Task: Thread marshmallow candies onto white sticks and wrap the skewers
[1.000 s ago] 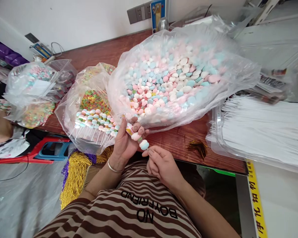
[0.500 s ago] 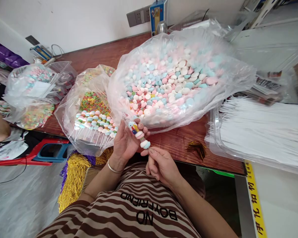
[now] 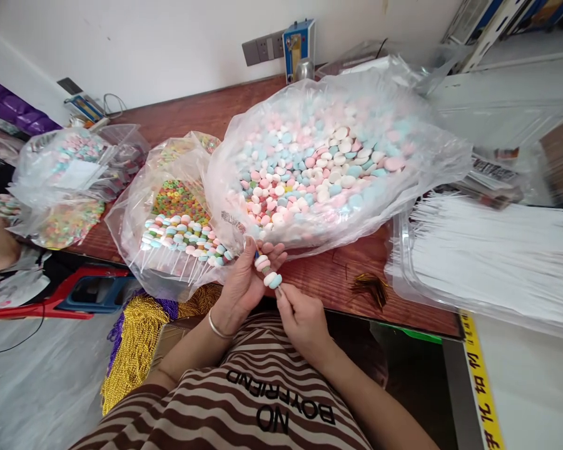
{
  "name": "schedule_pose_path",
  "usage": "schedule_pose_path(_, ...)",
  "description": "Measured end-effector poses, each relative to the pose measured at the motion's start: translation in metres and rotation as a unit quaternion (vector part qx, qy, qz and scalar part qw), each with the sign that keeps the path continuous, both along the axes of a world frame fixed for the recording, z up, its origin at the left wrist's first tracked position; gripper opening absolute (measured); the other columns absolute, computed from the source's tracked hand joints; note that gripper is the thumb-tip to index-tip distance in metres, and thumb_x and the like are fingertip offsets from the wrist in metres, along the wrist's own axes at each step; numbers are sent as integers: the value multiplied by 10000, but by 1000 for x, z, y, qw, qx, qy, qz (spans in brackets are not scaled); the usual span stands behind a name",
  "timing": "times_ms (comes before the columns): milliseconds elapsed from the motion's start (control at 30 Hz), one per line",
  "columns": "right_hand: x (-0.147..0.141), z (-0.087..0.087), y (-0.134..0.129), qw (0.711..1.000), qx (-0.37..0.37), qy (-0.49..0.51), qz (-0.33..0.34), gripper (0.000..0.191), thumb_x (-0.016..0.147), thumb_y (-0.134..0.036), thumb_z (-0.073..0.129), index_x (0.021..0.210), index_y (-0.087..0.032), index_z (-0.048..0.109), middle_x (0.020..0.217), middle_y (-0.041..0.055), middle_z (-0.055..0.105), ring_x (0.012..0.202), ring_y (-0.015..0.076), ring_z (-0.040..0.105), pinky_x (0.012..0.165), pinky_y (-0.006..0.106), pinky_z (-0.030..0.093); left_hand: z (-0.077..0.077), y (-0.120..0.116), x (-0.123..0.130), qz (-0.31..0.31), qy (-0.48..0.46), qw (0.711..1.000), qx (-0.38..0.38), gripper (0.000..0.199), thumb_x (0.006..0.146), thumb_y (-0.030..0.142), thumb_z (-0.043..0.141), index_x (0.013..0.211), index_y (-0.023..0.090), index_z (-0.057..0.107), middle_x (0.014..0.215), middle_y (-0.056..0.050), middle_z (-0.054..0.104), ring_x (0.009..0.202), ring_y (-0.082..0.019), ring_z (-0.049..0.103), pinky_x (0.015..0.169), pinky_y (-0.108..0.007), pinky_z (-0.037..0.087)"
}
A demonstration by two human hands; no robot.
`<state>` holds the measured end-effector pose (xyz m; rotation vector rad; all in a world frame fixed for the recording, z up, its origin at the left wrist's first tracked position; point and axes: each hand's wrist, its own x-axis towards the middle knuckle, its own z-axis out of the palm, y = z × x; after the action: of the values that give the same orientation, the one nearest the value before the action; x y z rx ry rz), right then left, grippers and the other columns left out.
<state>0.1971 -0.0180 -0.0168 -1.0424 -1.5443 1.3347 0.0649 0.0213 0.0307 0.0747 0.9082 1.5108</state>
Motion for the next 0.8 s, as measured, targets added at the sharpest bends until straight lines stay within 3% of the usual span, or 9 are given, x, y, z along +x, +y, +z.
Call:
schedule_pose_path(67, 1, -3, 1, 984, 143, -93, -45, 279, 960, -338, 557, 898, -144, 747, 628, 41, 638, 535, 131, 518, 555, 261, 403, 2, -3, 6, -17, -7, 1000, -6, 361, 815, 502, 789, 764, 184, 626, 768, -21, 722, 897, -201, 753, 892, -341, 580)
schedule_pose_path(133, 3, -3, 2, 981, 158, -100, -47, 303, 988, -329, 514, 872, -150, 729, 624, 37, 633, 534, 129, 518, 553, 258, 401, 3, -7, 9, -56, -3, 998, 14, 393, 826, 557, 755, 811, 178, 650, 863, -59, 753, 979, -227, 745, 927, -356, 563)
schedule_pose_path(233, 7, 5, 3, 1000, 5, -16, -6, 398, 1040, -420, 451, 829, -170, 678, 528, -28, 516, 456, 105, 429, 465, 233, 349, 3, -10, 5, -122, 23, 990, 69, 527, 818, 661, 700, 995, 165, 703, 1141, -134, 751, 1157, -280, 692, 1005, -396, 528)
schedule_pose_path(333, 12, 13, 3, 985, -145, 84, 33, 420, 1013, -526, 495, 938, -164, 693, 471, -75, 414, 393, 90, 335, 391, 221, 272, 7, -8, -11, -137, 36, 985, 99, 692, 766, 745, 684, 1105, 142, 703, 1260, -186, 708, 1232, -323, 649, 1010, -419, 527)
schedule_pose_path(533, 18, 13, 1, 947, -235, 185, 119, 415, 965, -541, 584, 934, -151, 721, 419, -89, 364, 389, 94, 338, 427, 232, 325, 31, 5, -35, -67, 40, 985, 152, 625, 821, 642, 706, 1257, 194, 669, 1369, -156, 649, 1277, -315, 616, 992, -415, 534)
schedule_pose_path(600, 17, 12, 1, 939, -245, 195, 140, 423, 965, -545, 583, 930, -148, 724, 419, -91, 354, 391, 91, 334, 434, 231, 322, 37, 10, -37, -33, 45, 985, 162, 524, 865, 590, 687, 1251, 235, 673, 1248, -114, 697, 1194, -276, 660, 981, -404, 539)
schedule_pose_path(667, 17, 12, 0, 938, -244, 194, 152, 431, 977, -542, 565, 942, -144, 727, 425, -94, 343, 397, 89, 326, 442, 231, 316, 39, 14, -36, -4, 41, 987, 153, 358, 911, 496, 675, 1177, 259, 696, 957, -38, 709, 937, -186, 712, 914, -346, 561)
schedule_pose_path(733, 16, 13, -1, 947, -223, 167, 160, 443, 1009, -527, 510, 981, -143, 729, 439, -87, 356, 409, 93, 333, 446, 233, 306, 39, 16, -33, 13, 24, 989, 143, 194, 948, 400, 656, 1063, 252, 706, 698, 43, 568, 637, -92, 615, 792, -261, 568)
schedule_pose_path(800, 15, 15, -2, 975, -137, 99, 144, 439, 1049, -473, 442, 1011, -147, 734, 467, -66, 405, 429, 101, 360, 457, 240, 310, 37, 17, -27, 14, 4, 990, 138, 139, 969, 351, 638, 976, 223, 691, 615, 79, 434, 502, -49, 477, 687, -205, 543)
